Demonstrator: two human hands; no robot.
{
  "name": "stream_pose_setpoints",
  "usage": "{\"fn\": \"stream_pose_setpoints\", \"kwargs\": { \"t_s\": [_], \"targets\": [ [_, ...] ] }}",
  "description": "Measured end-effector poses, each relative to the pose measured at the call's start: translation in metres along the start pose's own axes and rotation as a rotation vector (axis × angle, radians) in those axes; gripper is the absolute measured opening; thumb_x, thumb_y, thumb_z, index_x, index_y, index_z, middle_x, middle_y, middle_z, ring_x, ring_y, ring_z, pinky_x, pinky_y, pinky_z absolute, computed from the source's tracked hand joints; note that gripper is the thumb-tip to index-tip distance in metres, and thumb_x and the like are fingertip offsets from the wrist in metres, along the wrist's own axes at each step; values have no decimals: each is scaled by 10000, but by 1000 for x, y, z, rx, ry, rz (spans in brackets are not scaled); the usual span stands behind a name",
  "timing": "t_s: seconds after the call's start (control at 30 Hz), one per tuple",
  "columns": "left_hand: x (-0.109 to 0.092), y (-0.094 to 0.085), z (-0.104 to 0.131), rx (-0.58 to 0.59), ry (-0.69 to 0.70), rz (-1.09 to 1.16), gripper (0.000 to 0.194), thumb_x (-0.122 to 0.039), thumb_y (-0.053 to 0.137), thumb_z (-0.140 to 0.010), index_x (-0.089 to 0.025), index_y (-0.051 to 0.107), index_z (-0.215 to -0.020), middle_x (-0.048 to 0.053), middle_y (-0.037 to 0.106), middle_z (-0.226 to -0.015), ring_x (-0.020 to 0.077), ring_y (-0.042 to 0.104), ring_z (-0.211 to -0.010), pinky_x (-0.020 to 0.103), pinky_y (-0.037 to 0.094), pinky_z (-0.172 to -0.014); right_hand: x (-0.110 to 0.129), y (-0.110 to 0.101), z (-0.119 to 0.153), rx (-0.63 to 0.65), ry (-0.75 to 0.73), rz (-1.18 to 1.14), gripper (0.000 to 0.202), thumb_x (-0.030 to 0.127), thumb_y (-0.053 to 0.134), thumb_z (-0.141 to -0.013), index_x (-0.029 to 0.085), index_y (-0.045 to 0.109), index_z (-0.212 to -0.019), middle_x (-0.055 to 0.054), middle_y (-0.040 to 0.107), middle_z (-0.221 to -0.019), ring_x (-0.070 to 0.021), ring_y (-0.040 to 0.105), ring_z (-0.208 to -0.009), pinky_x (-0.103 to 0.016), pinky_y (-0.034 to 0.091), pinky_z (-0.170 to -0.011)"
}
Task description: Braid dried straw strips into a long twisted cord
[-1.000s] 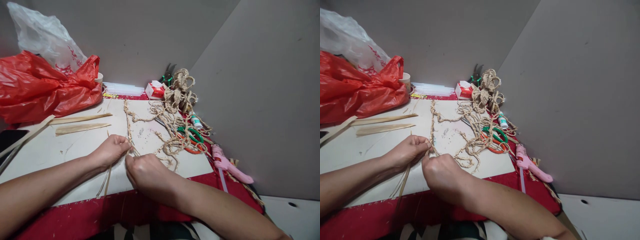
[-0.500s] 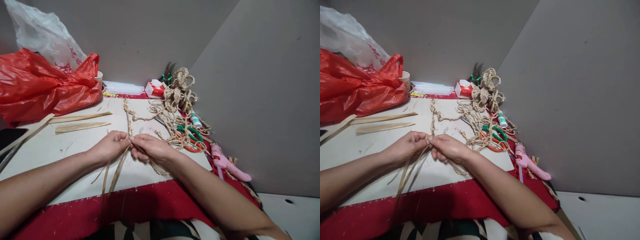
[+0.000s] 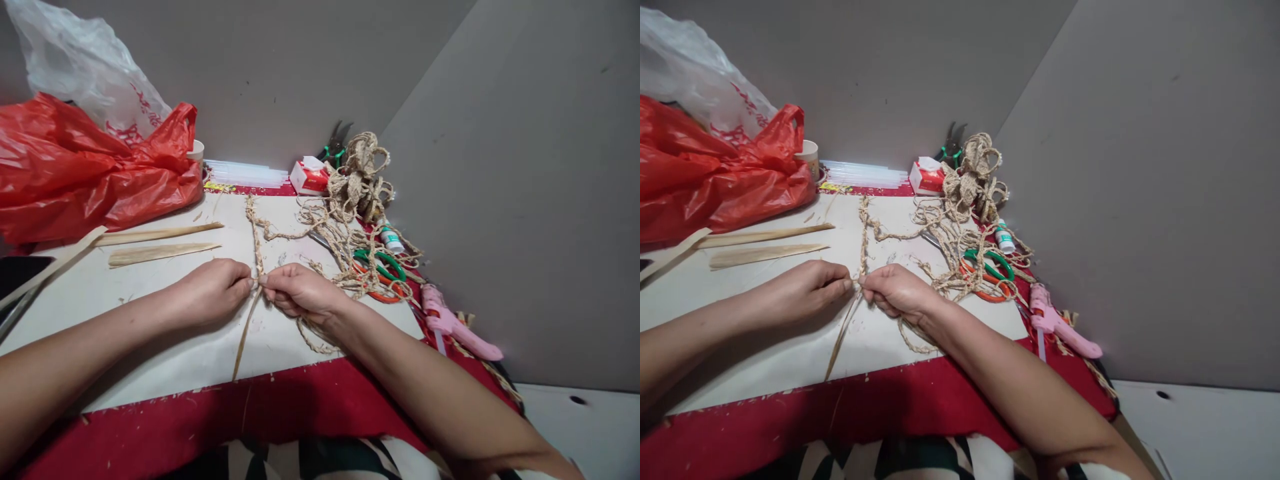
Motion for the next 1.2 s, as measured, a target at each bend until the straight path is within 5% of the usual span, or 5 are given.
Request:
{"fn": "stream_pose_setpoints", "kwargs": {
  "t_s": [0.43, 0.6, 0.73, 0.93, 1.2],
  "targets": [
    [-16, 47, 28, 15, 41, -467, 252, -261, 421, -826, -127, 591, -955, 58, 533, -573, 185, 451, -479, 297, 295, -539, -9, 10, 7, -48, 48, -147, 259, 274, 630, -719, 152, 450, -578, 111, 265, -387, -11, 135, -336, -166, 64, -332],
    [-33, 39, 32, 99, 115, -195, 341, -395, 448, -836, -182, 541, -587, 14, 458, -491, 117, 342, -439, 273, 257, -508, 1, 12, 10, 33, 13, -158, 218, 299, 660, -705, 122, 539, -667, 123, 238, -402, -9, 104, -359, -158, 59, -341],
    [-15, -18, 13, -261, 36, 132, 247, -366, 484, -815, -173, 544, -673, 4, 519, -594, 111, 415, -546, 239, 302, -546, 6, 10, 12, 66, 9, -151, 264, 297, 714, -668, 133, 510, -643, 129, 225, -418, -2, 97, -367, -145, 63, -342],
    [17, 38, -6, 110, -213, 826, 233, -334, 455, -811, -160, 505, -666, -30, 434, -507, 64, 311, -407, 218, 264, -433, 3, 15, 10, 119, 4, -85, 283, 364, 680, -701, 136, 515, -668, 124, 236, -419, -13, 104, -364, -160, 65, -343],
    [16, 21, -11, 41, -97, 574, 286, -272, 472, -784, -156, 507, -525, -39, 380, -464, 67, 269, -434, 226, 209, -445, 17, 1, 11, 92, -110, 383, 232, 362, 561, -803, 132, 575, -776, 89, 335, -459, -47, 230, -392, -183, 171, -381]
  ]
}}
Point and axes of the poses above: each hand's wrist, its own z-axis away from the middle knuckle, its own y-axis out of the palm, x = y × z, the point moved 10 cm from there along -z, towards the middle knuckle
